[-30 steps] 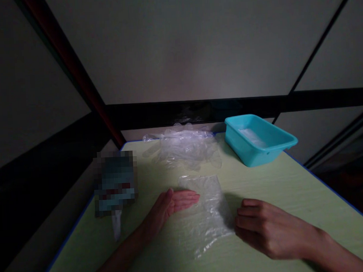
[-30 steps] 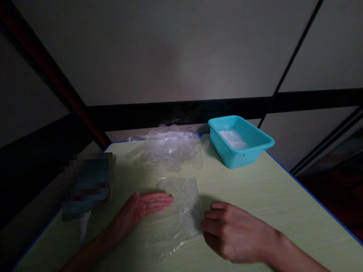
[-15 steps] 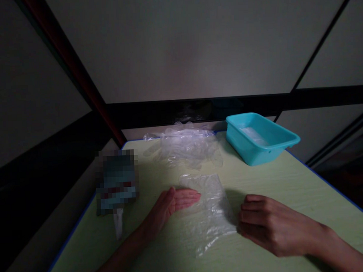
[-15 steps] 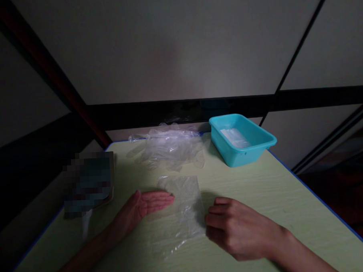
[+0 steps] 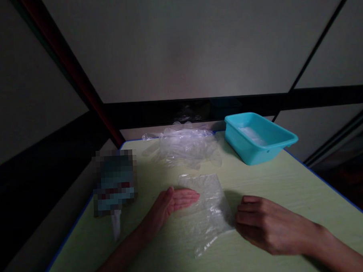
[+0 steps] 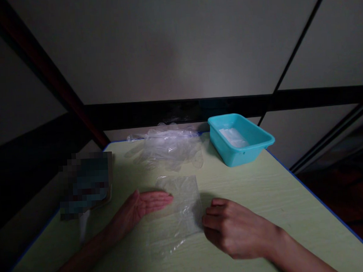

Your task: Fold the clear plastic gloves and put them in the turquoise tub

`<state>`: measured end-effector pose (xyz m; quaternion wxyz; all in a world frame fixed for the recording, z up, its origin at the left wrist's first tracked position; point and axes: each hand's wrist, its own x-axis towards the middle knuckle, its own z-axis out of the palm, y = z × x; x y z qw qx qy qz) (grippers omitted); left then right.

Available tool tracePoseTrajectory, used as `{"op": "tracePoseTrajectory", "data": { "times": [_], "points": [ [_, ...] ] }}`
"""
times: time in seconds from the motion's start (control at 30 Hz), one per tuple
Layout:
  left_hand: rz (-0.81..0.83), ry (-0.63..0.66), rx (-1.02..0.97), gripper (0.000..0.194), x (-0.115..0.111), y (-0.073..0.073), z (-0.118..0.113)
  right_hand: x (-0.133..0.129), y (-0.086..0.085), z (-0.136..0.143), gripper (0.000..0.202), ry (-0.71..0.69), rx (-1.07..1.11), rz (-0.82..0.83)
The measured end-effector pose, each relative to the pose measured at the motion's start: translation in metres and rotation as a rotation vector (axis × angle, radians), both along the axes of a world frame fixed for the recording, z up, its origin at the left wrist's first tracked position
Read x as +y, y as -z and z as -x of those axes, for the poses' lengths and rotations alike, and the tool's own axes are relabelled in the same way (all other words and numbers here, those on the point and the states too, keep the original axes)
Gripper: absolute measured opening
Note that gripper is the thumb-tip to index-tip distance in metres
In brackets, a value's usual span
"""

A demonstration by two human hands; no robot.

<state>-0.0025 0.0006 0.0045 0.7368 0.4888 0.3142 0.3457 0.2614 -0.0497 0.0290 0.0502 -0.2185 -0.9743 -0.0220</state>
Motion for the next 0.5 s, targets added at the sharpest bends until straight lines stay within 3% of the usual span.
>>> {"op": "tracePoseTrajectory", "data": {
  "times": [0.5],
  "points": [
    [-0.045,0.005,0.039,0.064,0.0013,0.0047,0.0,0.0001,-0.0032,0.0031,0.022,0.002,0.023,0.076]
  ]
}}
